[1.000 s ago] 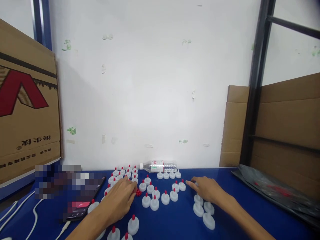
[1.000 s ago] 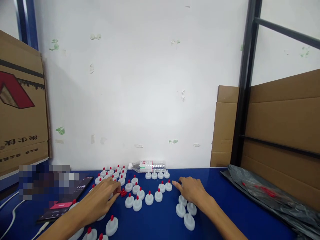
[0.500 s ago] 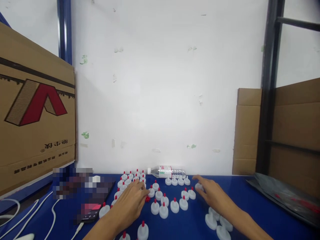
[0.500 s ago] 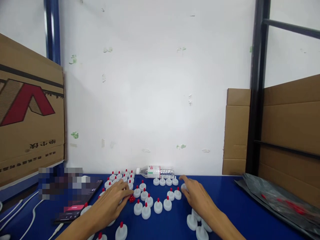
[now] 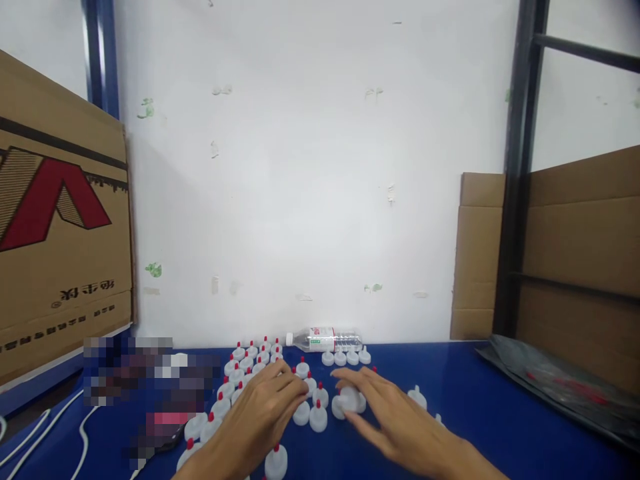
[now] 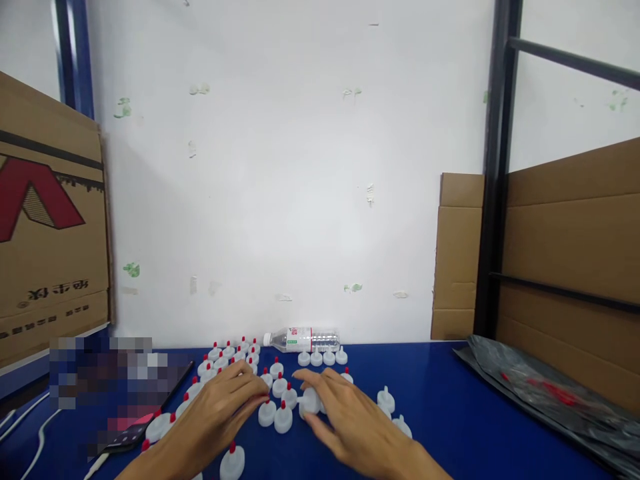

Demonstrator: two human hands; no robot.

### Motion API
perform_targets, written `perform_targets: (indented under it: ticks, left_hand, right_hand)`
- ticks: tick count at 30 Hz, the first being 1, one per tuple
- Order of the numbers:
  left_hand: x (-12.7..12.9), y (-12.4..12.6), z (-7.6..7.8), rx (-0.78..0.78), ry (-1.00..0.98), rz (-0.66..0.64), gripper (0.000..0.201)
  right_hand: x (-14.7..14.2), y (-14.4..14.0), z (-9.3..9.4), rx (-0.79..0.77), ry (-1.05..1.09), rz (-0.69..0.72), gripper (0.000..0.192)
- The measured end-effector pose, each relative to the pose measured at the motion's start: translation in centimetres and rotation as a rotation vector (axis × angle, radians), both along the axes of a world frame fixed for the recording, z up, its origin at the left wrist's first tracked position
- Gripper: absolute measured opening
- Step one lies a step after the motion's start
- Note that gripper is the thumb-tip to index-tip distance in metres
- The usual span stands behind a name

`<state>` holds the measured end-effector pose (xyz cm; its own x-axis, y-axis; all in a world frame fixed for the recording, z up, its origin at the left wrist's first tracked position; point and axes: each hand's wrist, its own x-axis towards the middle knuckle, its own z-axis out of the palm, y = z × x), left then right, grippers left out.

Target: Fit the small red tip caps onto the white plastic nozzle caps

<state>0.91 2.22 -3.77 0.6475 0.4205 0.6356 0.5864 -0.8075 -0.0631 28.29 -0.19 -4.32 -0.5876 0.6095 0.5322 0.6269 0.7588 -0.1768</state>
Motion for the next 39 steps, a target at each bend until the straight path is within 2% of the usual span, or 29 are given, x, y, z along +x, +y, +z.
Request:
perform_targets:
  ticks: [6,11,17,24,30,36,39]
  left_hand:
    - [1.1,-1.4,0.8,0.017,-0.099,-0.154,0.025]
    - [2.0,-1.6,0.2,0.033,-0.146,-0.301,0.025]
    - [2.8,-2.0,-0.3,-0.005,-0.145,-0.353,0.022]
    - [2.8,-2.6,0.3,0.013,-0.184,-0.313,0.021]
    - [2.6,-2.2,-0.2,0.069,-0.187,-0.273,0.018]
    - [2.7,-2.0,-0.6,0.141,-0.073,-0.118,0.02]
    - [2.8,-2.0,-0.8,0.13,-0.054,-0.122,0.024]
  right_hand:
    - [-0.3,0.3,-1.0,0.073,-0.003,0.03,0.063]
    - [-0.9,0.1,-1.2,0.167,-0.025,0.022,0.067]
    - [-1.1,-0.4,-0.8,0.222,-0.061,0.105,0.05]
    - [-1.1,-0.5,-0.5,0.245,0.011,0.155,0.041]
    - [-1.3,-0.6,-0.4,0.288,0.078,0.166,0.034]
    - [-1.6,-1.0,-0.6,0.315,0.133,0.173,0.037]
    - [-1.9,-1.4,-0.5,0.344,0.115,0.158,0.037]
